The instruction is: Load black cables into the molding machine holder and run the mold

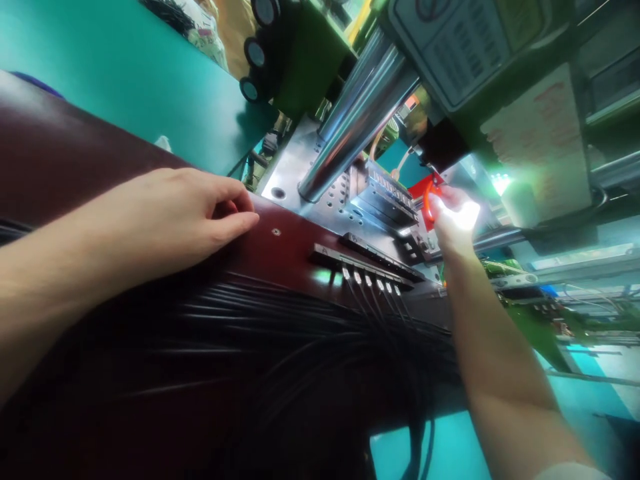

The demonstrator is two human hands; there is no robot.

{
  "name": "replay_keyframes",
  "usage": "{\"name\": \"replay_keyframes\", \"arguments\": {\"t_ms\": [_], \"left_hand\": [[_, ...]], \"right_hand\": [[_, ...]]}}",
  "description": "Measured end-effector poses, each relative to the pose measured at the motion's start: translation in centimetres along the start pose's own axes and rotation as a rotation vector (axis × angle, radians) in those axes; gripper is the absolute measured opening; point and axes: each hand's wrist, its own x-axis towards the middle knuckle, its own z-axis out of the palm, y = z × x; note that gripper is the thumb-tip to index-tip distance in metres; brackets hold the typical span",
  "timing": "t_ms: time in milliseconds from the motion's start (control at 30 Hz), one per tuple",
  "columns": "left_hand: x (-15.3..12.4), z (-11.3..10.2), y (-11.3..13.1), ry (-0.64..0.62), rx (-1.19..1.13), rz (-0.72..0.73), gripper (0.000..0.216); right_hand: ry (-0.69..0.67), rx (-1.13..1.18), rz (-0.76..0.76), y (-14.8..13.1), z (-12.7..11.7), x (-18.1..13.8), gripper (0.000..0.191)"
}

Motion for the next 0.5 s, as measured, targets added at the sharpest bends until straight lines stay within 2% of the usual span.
{"name": "replay_keyframes", "arguments": {"t_ms": [200, 300, 433, 500], "left_hand": [[0.5, 0.6, -0.9, 0.032, 0.014, 0.044, 0.075], [0.5, 0.6, -0.9, 0.046, 0.003, 0.062, 0.072], [0.1, 0.1, -0.1, 0.018, -0.030, 0.023, 0.072], [-0.2, -0.1, 0.4, 0.006, -0.036, 0.000, 0.061]], "right_hand": [[-0.050, -0.144, -0.084, 0.5, -1.0, 0.9, 0.041], [-0.089, -0.193, -0.089, 0.5, -1.0, 1.0, 0.039], [-0.139, -0.200, -0.060, 0.0, -0.7, -0.1, 0.035], [-0.171, -0.159, -0.050, -0.2, -0.6, -1.1, 0.032]]}}
